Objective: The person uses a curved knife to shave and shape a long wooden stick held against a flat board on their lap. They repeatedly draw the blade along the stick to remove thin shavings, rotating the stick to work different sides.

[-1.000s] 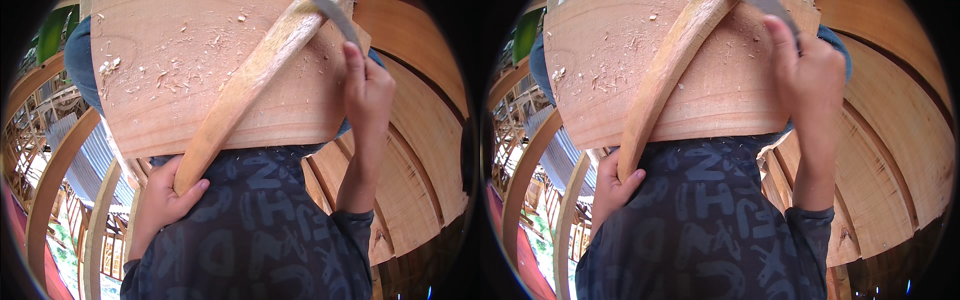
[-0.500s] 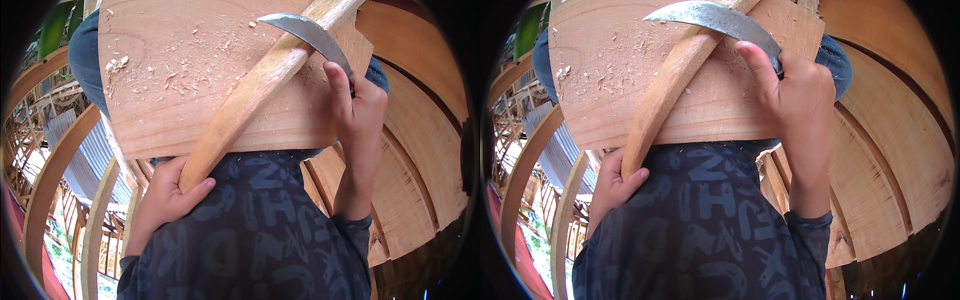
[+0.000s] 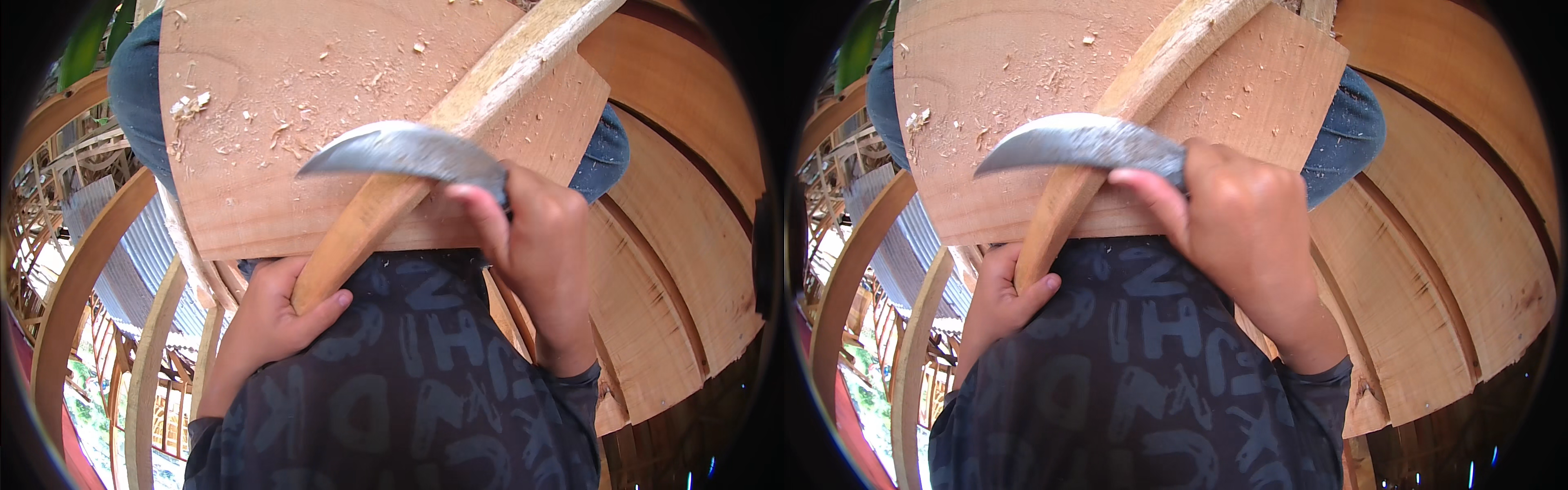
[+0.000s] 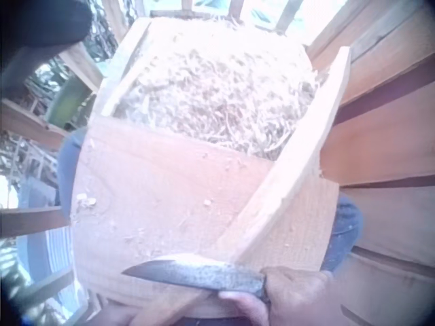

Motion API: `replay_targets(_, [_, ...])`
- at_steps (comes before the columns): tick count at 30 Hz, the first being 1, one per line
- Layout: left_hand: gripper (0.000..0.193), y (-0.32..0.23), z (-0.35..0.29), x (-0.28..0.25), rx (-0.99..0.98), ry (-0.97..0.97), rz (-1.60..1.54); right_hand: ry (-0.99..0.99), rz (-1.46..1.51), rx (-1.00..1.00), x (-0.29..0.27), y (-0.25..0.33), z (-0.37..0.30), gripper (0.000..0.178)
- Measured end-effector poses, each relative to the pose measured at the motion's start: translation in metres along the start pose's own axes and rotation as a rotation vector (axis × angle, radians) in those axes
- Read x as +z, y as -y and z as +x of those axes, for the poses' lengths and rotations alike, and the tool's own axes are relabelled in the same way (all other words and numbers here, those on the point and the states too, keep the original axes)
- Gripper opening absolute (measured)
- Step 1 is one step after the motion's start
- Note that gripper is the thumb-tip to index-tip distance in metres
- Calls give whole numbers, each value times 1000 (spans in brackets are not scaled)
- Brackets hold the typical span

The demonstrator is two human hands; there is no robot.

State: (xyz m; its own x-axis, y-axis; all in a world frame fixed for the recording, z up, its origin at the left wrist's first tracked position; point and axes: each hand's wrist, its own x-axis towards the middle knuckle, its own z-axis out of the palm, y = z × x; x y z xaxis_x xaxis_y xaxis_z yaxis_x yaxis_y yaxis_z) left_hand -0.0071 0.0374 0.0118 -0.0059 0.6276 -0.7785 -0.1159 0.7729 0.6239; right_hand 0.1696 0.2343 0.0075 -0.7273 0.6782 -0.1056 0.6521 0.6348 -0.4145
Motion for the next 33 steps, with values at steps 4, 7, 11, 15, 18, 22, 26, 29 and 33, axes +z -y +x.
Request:
replay_targets(4, [35, 1, 0, 1, -14, -3, 4, 14, -52, 114, -8, -32, 17, 55])
replay_targets(7, [34, -6, 3, 1, -55, 0, -25, 18, -107, 211, -10, -39, 23, 55])
replay_targets(11, [32, -1, 6, 0, -6, -22, 50, 82, 10, -36, -2, -5, 1, 54])
replay_targets(15, [30, 3, 3, 5, -1, -68, -16, -34, -132, 168, -7, -51, 17, 57])
replay_targets(18, [28, 2, 3, 6, 11, -103, 3, -89, -68, 365, -23, -65, 31, 58])
replay_targets(22, [27, -1, 8, 5, 7, -69, 21, 126, -58, 8, -14, -24, 10, 56])
replay_targets(26, [26, 1, 5, 6, -36, -68, -29, 43, -43, 153, -13, -35, 23, 59])
replay_targets(29, [25, 2, 7, 0, -73, -4, -59, -23, 1, 352, -20, -70, 41, 62])
replay_targets(33, [23, 2, 12, 3, -20, -23, -53, 125, -83, 104, -22, -23, 20, 57])
